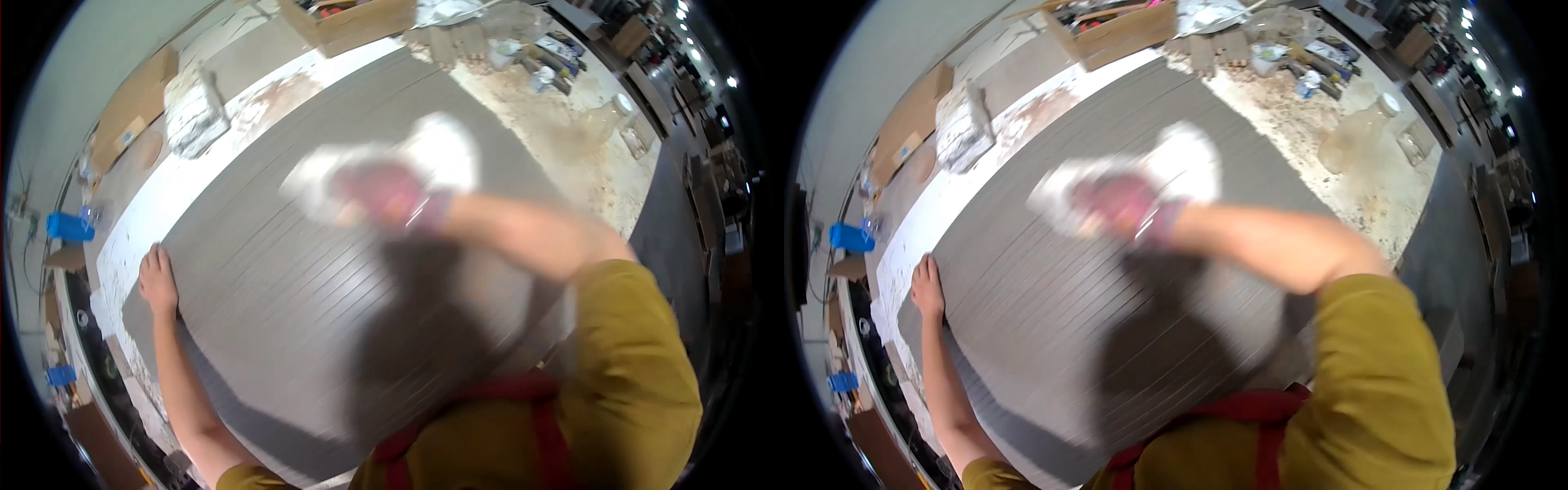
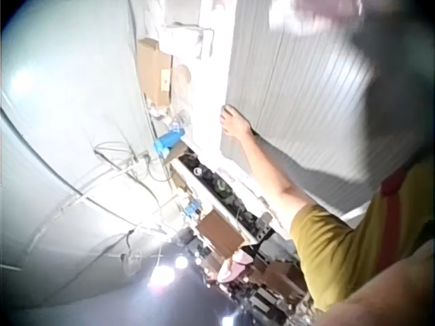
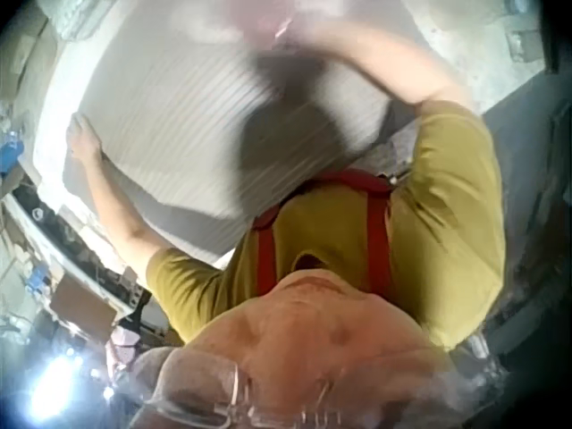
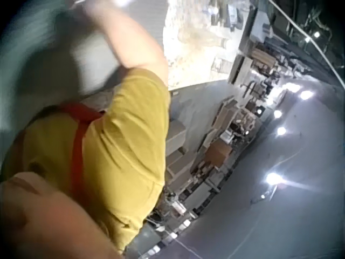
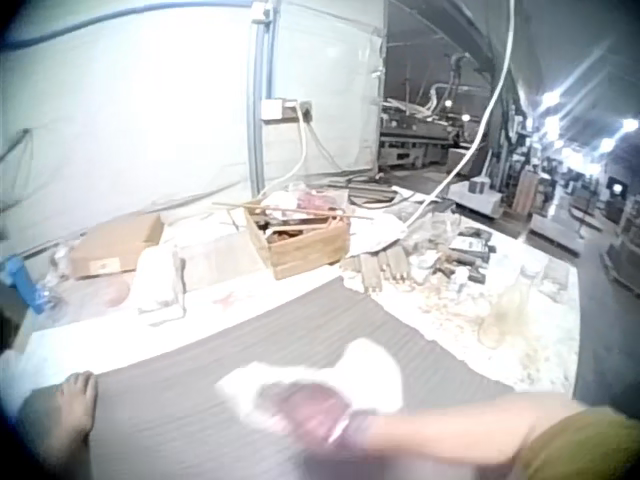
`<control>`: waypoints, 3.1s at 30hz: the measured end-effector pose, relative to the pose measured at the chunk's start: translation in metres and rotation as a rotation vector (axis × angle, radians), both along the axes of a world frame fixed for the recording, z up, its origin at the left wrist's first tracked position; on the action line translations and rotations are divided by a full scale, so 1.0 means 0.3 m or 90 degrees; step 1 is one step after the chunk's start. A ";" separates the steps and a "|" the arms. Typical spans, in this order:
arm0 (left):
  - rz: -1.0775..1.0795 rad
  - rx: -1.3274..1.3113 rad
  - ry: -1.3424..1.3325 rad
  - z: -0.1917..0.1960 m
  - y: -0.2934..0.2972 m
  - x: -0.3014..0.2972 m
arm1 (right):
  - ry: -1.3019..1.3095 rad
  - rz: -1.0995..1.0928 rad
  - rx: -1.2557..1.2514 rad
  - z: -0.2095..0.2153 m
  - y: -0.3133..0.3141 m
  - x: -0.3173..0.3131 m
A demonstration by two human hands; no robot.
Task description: The person applies a liquid from a small bottle onto a textured furniture panel and then wipes the entire surface with a cloth, using a putty knife to clean the edges.
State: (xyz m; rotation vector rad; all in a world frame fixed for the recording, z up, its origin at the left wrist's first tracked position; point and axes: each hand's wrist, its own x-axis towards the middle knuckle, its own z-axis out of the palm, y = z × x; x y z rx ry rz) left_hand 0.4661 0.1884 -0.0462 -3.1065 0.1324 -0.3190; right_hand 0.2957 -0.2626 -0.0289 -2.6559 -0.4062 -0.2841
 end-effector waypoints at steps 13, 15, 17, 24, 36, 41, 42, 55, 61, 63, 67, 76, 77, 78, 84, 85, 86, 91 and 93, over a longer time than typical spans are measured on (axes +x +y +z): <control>0.018 -0.051 0.022 0.049 -0.065 -0.036 | 0.107 0.043 -0.253 0.147 0.131 -0.052; 0.011 -0.044 -0.005 0.045 -0.031 -0.043 | 0.116 -0.003 -0.222 0.201 -0.049 -0.037; 0.009 -0.035 0.005 0.035 -0.072 -0.023 | 0.226 -0.211 -0.185 0.179 -0.214 -0.011; 0.030 -0.032 0.016 0.042 -0.070 -0.031 | 0.102 -0.046 -0.302 0.207 0.193 -0.036; 0.047 -0.039 0.015 0.050 -0.062 -0.043 | 0.213 -0.088 -0.325 0.260 0.237 -0.015; 0.031 -0.037 0.006 0.052 -0.056 -0.046 | 0.293 -0.253 -0.025 0.166 -0.028 0.003; 0.024 -0.049 0.010 0.057 -0.081 -0.042 | 0.285 -0.303 0.104 0.070 -0.189 0.004; 0.011 -0.067 -0.006 0.037 -0.063 -0.022 | 0.185 0.086 -0.153 0.222 0.562 -0.131; -0.008 -0.051 -0.017 0.027 -0.082 -0.024 | 0.125 -0.380 -0.216 0.172 -0.210 -0.009; -0.010 -0.054 -0.008 0.042 -0.136 -0.031 | 0.200 -0.419 -0.156 0.084 -0.302 0.016; 0.032 -0.062 0.007 0.043 -0.061 -0.043 | 0.094 -0.109 -0.162 0.142 0.271 0.082; -0.002 -0.056 -0.014 0.037 -0.054 -0.041 | 0.132 -0.273 0.034 0.060 -0.071 0.114; 0.013 -0.068 -0.015 0.037 -0.063 -0.043 | 0.205 -0.389 0.049 0.093 -0.172 0.119; 0.015 -0.077 -0.015 0.039 -0.072 -0.046 | 0.274 -0.503 0.060 0.131 -0.275 0.117; 0.003 -0.057 -0.003 0.036 -0.081 -0.033 | 0.045 -0.192 -0.119 0.136 0.121 0.308; 0.002 -0.043 -0.001 0.014 -0.084 -0.018 | 0.085 -0.108 -0.022 0.080 0.237 0.368; 0.005 -0.029 -0.005 0.007 -0.078 -0.005 | 0.061 0.020 -0.004 -0.018 0.410 0.429; 0.014 -0.001 0.017 0.024 -0.023 -0.008 | 0.123 -0.062 0.146 0.120 0.897 0.440; -0.008 -0.046 -0.001 0.007 -0.022 -0.010 | 0.011 0.018 0.021 0.093 0.742 0.461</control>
